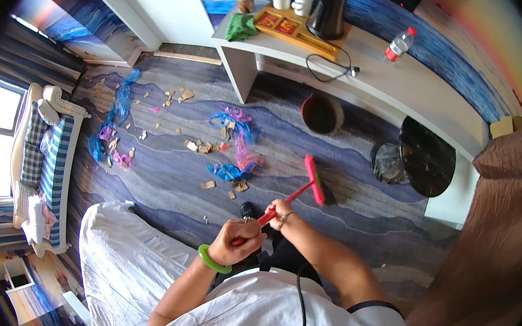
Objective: The person wipes a sofa with a green cloth, then sweeps the floor with a pink broom to gather debris. Finally, the person smooths out a white bedsheet on the bed.
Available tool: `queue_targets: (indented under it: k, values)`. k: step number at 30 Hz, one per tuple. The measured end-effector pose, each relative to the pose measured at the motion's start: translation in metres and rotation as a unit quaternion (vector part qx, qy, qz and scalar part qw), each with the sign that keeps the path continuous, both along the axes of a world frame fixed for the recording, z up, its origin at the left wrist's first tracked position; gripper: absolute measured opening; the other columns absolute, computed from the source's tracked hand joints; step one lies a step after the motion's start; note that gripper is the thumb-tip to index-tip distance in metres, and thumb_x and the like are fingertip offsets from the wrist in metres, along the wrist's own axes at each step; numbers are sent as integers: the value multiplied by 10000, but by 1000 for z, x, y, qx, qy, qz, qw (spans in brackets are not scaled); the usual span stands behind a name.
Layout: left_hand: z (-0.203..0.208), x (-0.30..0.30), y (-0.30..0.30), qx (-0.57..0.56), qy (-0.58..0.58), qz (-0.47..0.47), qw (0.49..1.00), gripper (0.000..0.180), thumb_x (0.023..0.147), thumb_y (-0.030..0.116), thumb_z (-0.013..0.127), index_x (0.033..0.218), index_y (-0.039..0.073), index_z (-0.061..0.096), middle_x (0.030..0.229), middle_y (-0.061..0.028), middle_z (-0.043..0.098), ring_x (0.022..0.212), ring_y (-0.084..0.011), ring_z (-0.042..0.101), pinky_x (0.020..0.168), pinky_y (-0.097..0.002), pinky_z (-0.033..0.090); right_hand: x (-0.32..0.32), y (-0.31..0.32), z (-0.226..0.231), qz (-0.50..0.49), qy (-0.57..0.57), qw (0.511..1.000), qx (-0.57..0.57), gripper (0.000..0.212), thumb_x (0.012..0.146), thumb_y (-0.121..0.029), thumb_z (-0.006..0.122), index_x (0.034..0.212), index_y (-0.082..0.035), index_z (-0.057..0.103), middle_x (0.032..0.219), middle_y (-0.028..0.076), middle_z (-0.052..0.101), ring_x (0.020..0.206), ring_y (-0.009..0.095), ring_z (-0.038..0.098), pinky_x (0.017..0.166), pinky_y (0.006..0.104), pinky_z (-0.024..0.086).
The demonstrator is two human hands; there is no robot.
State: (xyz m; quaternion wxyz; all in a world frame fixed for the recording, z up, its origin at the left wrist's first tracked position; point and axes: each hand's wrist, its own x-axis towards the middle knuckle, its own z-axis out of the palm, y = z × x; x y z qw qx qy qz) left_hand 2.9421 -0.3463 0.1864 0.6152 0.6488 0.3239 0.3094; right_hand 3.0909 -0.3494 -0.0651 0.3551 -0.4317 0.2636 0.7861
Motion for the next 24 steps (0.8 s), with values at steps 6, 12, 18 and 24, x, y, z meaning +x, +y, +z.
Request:
queue_targets:
  k: [6,12,18,24]
  values:
    - [42,-78,50,126,77,-32,988,346,759,-28,609,552,13,336,521,-109,341,486,-292,395,485,-388,311,-127,65,18,19,177,982,65,196,866,-44,527,738,-102,391,588,8,419,524,132,459,526,254,407]
    - [72,-120,61,156,1,-22,988,331,716,-56,637,529,42,382,528,-60,395,502,-247,439,509,-371,358,-158,83,95,15,112,992,65,196,867,-52,590,819,-84,403,666,0,458,563,82,472,550,193,438]
    - [-3,-128,65,41,-54,32,997,325,774,-37,609,558,5,369,555,-100,380,506,-265,419,516,-385,331,-101,89,29,78,-36,996,5,172,853,-42,516,751,-89,386,587,10,445,500,112,457,501,246,431]
    - [4,-156,89,112,-29,73,991,340,762,-38,614,549,18,354,564,-89,389,539,-273,435,537,-382,354,-154,116,9,157,28,983,96,286,859,-139,547,632,-156,374,529,-25,388,492,112,415,498,248,361]
